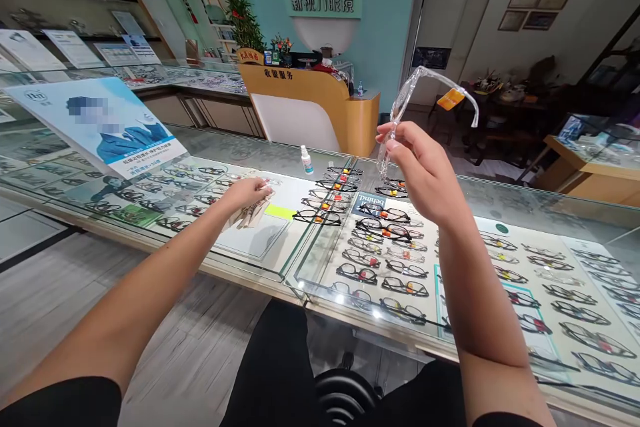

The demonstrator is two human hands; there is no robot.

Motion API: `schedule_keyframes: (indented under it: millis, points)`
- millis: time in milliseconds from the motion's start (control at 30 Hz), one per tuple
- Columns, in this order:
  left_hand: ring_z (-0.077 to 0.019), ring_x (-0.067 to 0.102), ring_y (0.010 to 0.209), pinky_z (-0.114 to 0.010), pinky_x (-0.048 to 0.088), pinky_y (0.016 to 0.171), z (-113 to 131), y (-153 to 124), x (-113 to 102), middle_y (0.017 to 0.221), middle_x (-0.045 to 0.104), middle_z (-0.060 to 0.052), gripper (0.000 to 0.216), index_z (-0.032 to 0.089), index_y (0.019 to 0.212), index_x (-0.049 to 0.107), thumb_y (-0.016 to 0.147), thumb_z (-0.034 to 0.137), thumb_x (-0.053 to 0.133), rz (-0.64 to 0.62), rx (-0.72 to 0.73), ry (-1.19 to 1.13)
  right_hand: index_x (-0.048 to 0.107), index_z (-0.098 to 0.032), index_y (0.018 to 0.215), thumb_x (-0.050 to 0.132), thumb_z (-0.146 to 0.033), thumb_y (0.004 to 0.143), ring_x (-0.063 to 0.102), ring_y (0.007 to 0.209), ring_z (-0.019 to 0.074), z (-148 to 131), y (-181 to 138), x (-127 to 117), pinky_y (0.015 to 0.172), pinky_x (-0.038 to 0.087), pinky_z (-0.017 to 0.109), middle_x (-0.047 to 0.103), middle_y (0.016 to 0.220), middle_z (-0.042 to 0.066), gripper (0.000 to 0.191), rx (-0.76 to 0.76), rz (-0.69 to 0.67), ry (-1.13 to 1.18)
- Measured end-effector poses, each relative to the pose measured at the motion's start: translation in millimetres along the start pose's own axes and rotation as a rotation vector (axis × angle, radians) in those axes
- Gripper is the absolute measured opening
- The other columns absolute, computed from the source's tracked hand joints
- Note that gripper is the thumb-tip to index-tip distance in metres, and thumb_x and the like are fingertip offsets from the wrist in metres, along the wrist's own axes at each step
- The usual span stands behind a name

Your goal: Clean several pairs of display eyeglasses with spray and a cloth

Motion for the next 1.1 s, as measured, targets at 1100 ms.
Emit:
schedule_keyframes:
  millis: [1100]
  points:
    - [-0.0112,0.046,0.051,-0.025,0.032,0.049,319.0,-82.2,-129.8,0.067,0.056,0.003,0.054,0.025,0.092,0.054,0.095,0.072,0.079,0.069,0.619,-1.175,0.078,-0.027,0.115,0.062,-0.038,0.106,0.070,0.113,0.0217,-10.4,-1.0,-7.0,0.103,0.054,0.042,0.079,0.125,0.004,0.021,0.043,-0.023,0.110]
Point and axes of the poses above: each hand's wrist, its own y-axis towards the middle knuckle, its own x-axis out of the palm, z = x × y, the point moved 7 cm from there along y, towards the middle knuckle
